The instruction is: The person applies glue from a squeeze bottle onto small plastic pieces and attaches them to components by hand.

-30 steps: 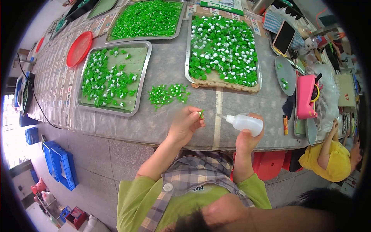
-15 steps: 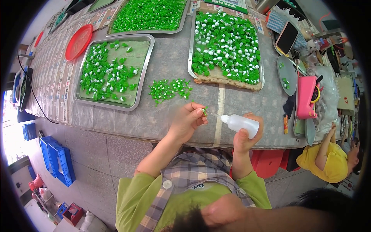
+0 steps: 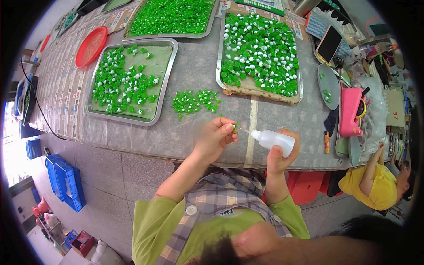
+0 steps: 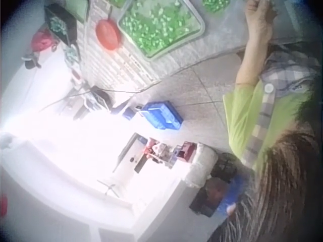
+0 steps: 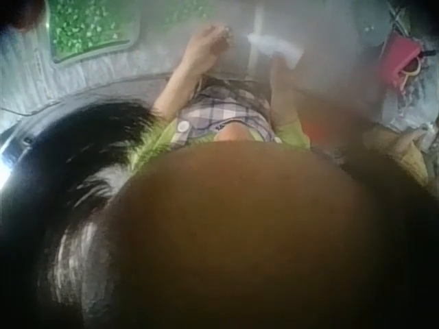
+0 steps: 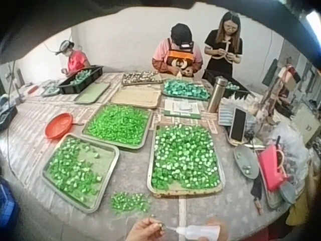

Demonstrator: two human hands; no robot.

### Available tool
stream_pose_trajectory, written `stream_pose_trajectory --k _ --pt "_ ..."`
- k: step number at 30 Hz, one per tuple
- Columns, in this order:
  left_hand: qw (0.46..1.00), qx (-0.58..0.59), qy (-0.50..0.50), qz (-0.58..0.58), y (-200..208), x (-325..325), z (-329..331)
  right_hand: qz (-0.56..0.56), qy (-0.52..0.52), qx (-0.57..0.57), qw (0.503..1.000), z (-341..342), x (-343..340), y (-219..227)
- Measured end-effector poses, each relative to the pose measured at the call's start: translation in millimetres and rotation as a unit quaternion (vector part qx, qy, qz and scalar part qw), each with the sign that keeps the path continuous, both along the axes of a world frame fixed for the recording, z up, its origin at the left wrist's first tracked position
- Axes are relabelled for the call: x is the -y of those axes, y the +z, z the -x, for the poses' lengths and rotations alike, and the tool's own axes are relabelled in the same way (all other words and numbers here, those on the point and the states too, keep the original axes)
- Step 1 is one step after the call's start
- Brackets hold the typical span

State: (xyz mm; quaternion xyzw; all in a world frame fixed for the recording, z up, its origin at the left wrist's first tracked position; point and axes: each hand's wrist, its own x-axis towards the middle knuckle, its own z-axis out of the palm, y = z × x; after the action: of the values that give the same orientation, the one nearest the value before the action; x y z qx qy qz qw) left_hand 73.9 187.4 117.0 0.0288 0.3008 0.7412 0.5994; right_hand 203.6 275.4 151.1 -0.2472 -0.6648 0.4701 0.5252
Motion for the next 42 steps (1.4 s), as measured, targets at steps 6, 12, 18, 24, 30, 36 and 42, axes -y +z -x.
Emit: stream_pose_trajectory --k 6,12,18,24,30,36,42 --pt "1.000 -0.005 0.003 -0.005 0 1 1 0.026 -0.035 -0.003 0.999 1 0 4" --pt "1.000 -0.007 0.002 -0.005 1 0 0 0.017 -0.038 0.002 0.999 0 -1 4" --pt "1.000 -0.007 0.004 0.000 1 0 0 0.026 -0.036 0.003 0.999 1 -1 2" --pt "1.000 -0.013 0.000 -0.004 0 1 1 0.021 -0.046 -0.013 0.999 2 -1 3" --pt "0.998 -0.050 0.038 0.027 2 1 1 0.022 -0.042 -0.011 0.999 -3 0 0" --pt "0.997 -0.049 0.048 0.028 3 2 1 0.007 -0.022 -0.026 0.999 -3 0 -5" --pt "0.997 -0.052 0.046 0.028 3 1 2 0.010 -0.011 -0.028 0.999 -2 -1 -6"
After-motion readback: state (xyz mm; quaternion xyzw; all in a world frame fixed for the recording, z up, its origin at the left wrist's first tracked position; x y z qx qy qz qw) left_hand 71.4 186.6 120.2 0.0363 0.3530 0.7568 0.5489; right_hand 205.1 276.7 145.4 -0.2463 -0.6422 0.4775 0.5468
